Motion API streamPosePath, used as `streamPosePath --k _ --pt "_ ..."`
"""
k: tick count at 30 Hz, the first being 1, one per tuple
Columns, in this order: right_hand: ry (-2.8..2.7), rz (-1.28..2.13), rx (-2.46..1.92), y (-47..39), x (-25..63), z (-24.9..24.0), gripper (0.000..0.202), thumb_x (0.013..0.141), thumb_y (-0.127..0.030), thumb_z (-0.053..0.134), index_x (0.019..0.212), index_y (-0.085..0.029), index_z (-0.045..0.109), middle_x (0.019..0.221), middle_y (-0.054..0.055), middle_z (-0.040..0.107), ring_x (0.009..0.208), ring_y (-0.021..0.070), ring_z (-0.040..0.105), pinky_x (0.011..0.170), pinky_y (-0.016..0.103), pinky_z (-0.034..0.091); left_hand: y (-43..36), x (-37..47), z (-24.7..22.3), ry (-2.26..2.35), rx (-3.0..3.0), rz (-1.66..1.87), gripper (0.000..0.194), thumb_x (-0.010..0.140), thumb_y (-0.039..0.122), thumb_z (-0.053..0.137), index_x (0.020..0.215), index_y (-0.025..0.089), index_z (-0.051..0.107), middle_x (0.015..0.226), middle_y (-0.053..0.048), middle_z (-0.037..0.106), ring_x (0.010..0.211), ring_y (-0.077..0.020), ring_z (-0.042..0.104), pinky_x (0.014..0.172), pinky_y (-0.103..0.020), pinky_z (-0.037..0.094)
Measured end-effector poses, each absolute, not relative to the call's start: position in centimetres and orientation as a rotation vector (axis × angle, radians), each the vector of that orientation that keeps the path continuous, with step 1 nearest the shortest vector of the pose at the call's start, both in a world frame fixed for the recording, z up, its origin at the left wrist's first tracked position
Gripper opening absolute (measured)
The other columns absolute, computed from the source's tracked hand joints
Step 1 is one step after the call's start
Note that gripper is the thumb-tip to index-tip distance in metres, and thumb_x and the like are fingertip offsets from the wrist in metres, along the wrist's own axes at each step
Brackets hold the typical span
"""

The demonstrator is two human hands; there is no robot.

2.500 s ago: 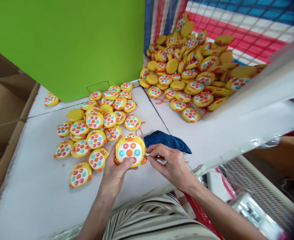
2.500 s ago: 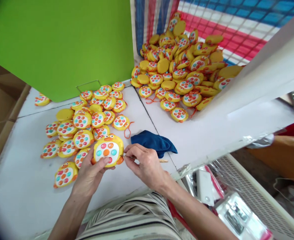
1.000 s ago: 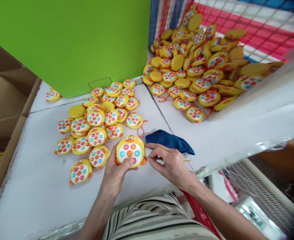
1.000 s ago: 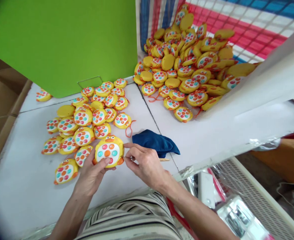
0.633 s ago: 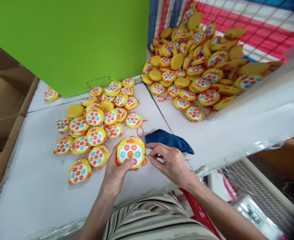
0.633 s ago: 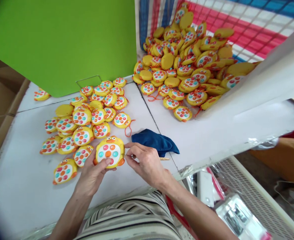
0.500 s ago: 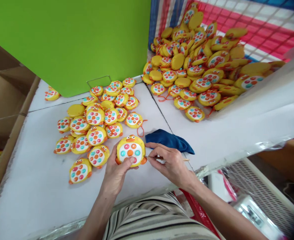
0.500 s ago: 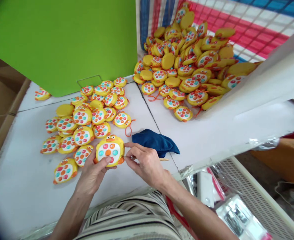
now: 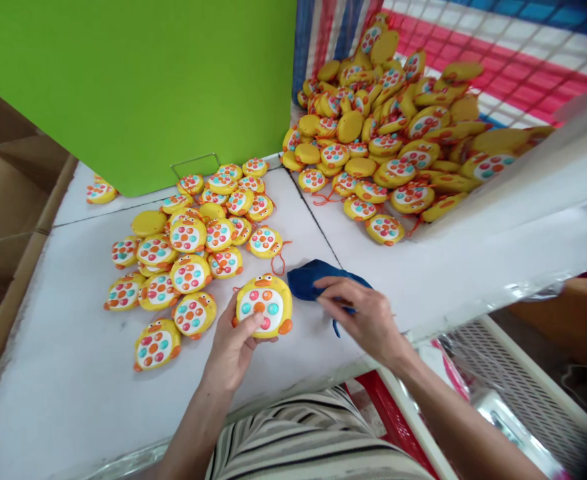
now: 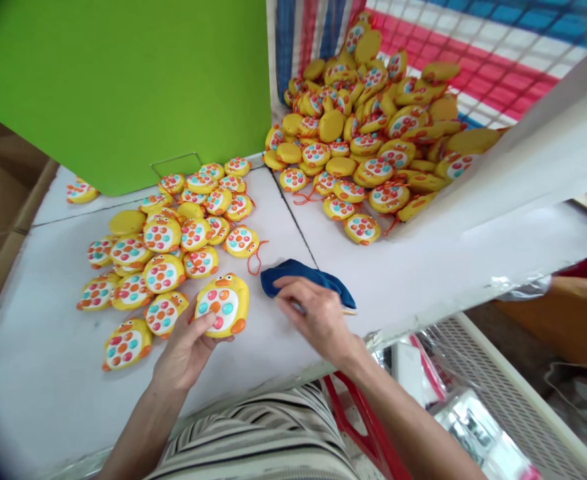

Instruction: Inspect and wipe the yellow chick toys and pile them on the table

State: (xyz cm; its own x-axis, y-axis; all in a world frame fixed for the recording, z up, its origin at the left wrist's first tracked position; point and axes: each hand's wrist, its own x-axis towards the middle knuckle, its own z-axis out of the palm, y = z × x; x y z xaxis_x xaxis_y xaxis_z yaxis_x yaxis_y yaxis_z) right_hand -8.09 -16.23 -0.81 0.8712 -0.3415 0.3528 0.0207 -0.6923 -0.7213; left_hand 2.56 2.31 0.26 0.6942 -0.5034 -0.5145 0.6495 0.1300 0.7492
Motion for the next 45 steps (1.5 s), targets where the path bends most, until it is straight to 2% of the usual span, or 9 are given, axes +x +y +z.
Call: streamPosePath --k 4,10,15,22,28,33,38,41,45 --pt "0.786 -0.741 -2.444 -23.6 -11.5 -5.4 0.017 0.086 -0.033 0.053 0.087 -0.019 0.062 0.101 0.006 0.067 0.078 0.0168 0.065 0.075 0.031 0.052 2.6 3.6 -0.6 0.433 0.886 -1.039 0.030 0.076 0.032 0.060 0.096 0.009 0.057 0.064 -0.005 0.062 0.050 -0.0136 0.060 0.040 -0.018 0.047" --pt "1.009 -0.592 -2.570 -28.6 -14.5 -9.8 0.034 0.085 -0.043 0.047 0.095 -0.017 0.065 0.112 0.014 0.062 0.098 0.0290 0.058 0.085 0.045 0.047 3.2 2.9 -2.3 0.454 0.411 -1.280 0.060 0.082 0.047 0.049 0.124 0.004 0.045 0.058 0.000 0.056 0.042 -0.0078 0.051 0.037 -0.014 0.041" --pt "0.614 -0.430 -2.122 -20.9 -9.5 -4.4 0.034 0.087 -0.043 0.050 0.108 -0.019 0.062 0.099 0.008 0.068 0.086 0.0190 0.064 0.079 0.034 0.053 2.6 1.5 -3.2 0.408 0.342 -1.331 0.067 0.080 0.055 0.050 0.122 0.002 0.046 0.057 0.000 0.055 0.040 -0.0085 0.050 0.036 -0.015 0.039" --pt "0.045 -0.225 -1.935 -12.2 -4.3 -4.1 0.053 0.089 -0.036 0.051 0.136 -0.017 0.039 0.126 0.011 0.056 0.105 0.0163 0.060 0.087 0.029 0.052 3.4 1.4 -2.8 0.571 0.726 -1.200 0.033 0.087 0.039 0.046 0.084 0.008 0.058 0.058 -0.008 0.061 0.044 -0.0146 0.058 0.037 -0.020 0.044" --pt "0.208 -0.269 -2.146 -14.6 -6.8 -6.0 0.034 0.086 -0.032 0.053 0.115 -0.016 0.060 0.111 0.011 0.065 0.092 0.0193 0.066 0.077 0.030 0.057 6.7 5.4 -1.9 0.573 1.015 -0.650 0.005 0.087 0.019 0.052 0.086 0.014 0.055 0.061 -0.003 0.061 0.044 -0.0104 0.054 0.037 -0.016 0.042" --pt "0.419 -0.352 -2.207 -18.1 -8.7 -5.6 0.030 0.087 -0.036 0.050 0.105 -0.017 0.064 0.100 0.008 0.069 0.074 0.0163 0.067 0.059 0.024 0.056 7.5 11.1 -1.4 0.421 1.037 -0.323 0.007 0.081 0.015 0.057 0.088 0.015 0.059 0.077 -0.003 0.066 0.068 -0.0165 0.066 0.053 -0.022 0.054" --pt "0.631 -0.619 -2.436 -23.9 -9.1 -6.9 0.034 0.084 -0.043 0.051 0.102 -0.018 0.065 0.105 0.011 0.067 0.097 0.0260 0.064 0.078 0.038 0.056 7.2 12.7 -1.6 0.482 1.073 -0.388 0.010 0.084 0.013 0.049 0.086 0.011 0.059 0.086 -0.011 0.067 0.080 -0.0193 0.066 0.065 -0.028 0.057" --pt "0.729 -0.621 -2.450 -26.6 -8.8 -7.0 0.036 0.080 -0.046 0.054 0.100 -0.018 0.066 0.106 0.012 0.067 0.096 0.0298 0.064 0.078 0.043 0.055 7.7 12.3 -2.2 0.496 1.136 -0.400 0.008 0.082 0.012 0.050 0.082 0.011 0.058 0.080 -0.010 0.066 0.073 -0.0173 0.065 0.060 -0.026 0.056" --pt "0.598 -0.525 -2.116 -24.7 -7.8 -2.4 0.033 0.083 -0.044 0.053 0.099 -0.017 0.066 0.091 0.009 0.070 0.077 0.0212 0.068 0.062 0.029 0.057 8.4 12.1 -2.7 0.541 1.217 -0.322 0.003 0.078 0.012 0.054 0.076 0.014 0.055 0.063 -0.004 0.062 0.053 -0.0124 0.058 0.048 -0.020 0.049"
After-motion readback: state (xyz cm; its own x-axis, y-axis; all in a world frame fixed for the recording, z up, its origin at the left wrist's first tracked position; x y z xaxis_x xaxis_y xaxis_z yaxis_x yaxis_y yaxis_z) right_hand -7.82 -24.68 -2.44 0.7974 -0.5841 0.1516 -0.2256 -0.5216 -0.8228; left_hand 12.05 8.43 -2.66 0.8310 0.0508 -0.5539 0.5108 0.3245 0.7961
